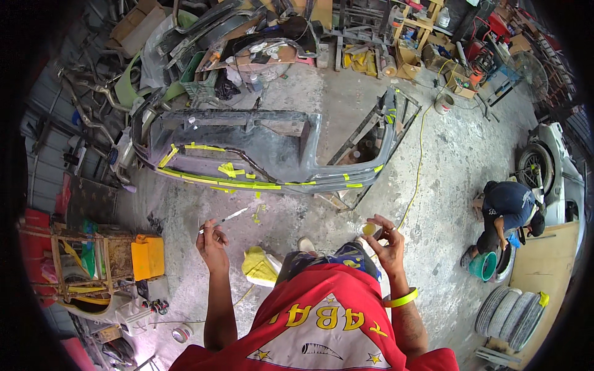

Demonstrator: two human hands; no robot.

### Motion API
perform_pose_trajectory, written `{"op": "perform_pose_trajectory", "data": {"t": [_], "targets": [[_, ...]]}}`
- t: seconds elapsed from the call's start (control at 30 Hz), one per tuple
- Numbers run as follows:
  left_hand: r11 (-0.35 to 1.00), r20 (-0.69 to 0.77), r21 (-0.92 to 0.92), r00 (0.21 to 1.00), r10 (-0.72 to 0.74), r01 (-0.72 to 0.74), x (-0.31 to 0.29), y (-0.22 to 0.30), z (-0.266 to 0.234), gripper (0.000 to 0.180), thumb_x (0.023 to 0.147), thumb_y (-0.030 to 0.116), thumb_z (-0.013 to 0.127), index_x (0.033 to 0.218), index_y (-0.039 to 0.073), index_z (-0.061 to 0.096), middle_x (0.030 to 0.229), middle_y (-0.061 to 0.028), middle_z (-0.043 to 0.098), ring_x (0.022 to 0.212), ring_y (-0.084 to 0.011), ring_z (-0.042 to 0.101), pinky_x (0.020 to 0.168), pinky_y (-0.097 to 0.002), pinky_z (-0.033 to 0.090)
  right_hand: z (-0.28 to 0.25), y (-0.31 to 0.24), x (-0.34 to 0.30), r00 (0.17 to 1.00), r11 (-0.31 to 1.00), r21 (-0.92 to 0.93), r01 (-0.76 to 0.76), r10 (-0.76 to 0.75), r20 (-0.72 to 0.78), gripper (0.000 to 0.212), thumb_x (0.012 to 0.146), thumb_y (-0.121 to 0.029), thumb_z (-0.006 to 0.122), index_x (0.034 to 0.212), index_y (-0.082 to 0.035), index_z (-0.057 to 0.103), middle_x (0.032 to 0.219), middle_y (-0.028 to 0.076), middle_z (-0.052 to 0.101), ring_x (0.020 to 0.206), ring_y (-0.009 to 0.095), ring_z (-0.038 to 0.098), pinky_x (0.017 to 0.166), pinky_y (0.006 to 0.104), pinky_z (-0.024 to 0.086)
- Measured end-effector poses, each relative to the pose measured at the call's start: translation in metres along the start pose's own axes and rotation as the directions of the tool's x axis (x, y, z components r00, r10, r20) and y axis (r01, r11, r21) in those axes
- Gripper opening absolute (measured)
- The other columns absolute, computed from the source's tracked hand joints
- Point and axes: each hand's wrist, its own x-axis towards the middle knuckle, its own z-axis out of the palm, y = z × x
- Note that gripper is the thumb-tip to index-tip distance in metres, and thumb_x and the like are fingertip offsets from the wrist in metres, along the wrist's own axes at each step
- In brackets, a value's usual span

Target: The person applies bright green masking tape to the edges and seams of a gray car bumper mounted on a metal stand. They tear off strips of tape, smooth them onto the surface, and occasionally use a small tool to press the tape into crevices. The task continues across multiple sections of the bumper.

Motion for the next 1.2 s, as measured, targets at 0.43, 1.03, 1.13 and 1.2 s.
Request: {"op": "perform_pose_trajectory", "data": {"t": [0.43, 1.03, 1.13, 1.2], "targets": [[1.0, 0.055, -0.009, 0.998, -0.016, 0.017, -0.002, -0.012, 0.032, 0.029, 0.102, 0.03, 0.064, 0.108, 0.002, 0.069, 0.084, -0.0067, 0.065, 0.058, -0.0098, 0.055, 0.051, -0.0263, 0.042, -0.011, 0.003, -0.023, 0.996, 0.996, -0.01, -0.088, 0.088, 0.004, 0.04, 0.082, -0.003, 0.084, 0.12, -0.001, 0.069, 0.112, 0.007, 0.075, 0.085, 0.01, 0.069, 0.077, 0.0262, 0.055], [0.996, 0.058, -0.032, 0.995, -0.083, 0.085, -0.03, -0.026, 0.062, 0.03, 0.101, 0.032, 0.065, 0.105, 0.002, 0.071, 0.079, -0.0055, 0.065, 0.052, -0.0114, 0.054, 0.048, -0.0268, 0.041, -0.008, -0.001, -0.008, 0.996, 0.999, -0.002, -0.039, 0.039, 0.086, 0.039, 0.082, 0.0, 0.083, 0.119, 0.0, 0.069, 0.114, 0.008, 0.075, 0.083, 0.008, 0.066, 0.076, 0.0249, 0.054], [0.997, 0.074, -0.037, 0.995, -0.072, 0.074, -0.028, -0.029, 0.064, 0.03, 0.101, 0.032, 0.065, 0.105, 0.003, 0.071, 0.078, -0.0053, 0.065, 0.052, -0.0114, 0.054, 0.048, -0.0267, 0.041, -0.01, 0.001, -0.01, 0.994, 0.999, -0.002, -0.053, 0.053, 0.095, 0.039, 0.083, -0.001, 0.083, 0.119, 0.0, 0.069, 0.114, 0.008, 0.075, 0.086, 0.01, 0.068, 0.077, 0.0256, 0.054], [0.996, 0.07, -0.028, 0.994, -0.079, 0.081, -0.027, -0.027, 0.065, 0.03, 0.102, 0.032, 0.065, 0.105, 0.002, 0.07, 0.078, -0.0055, 0.065, 0.052, -0.0114, 0.054, 0.048, -0.0267, 0.041, -0.012, 0.003, -0.011, 0.989, 0.996, 0.0, -0.087, 0.087, 0.119, 0.042, 0.082, -0.002, 0.084, 0.121, -0.001, 0.067, 0.121, 0.01, 0.073, 0.087, 0.009, 0.065, 0.08, 0.0259, 0.054]]}}
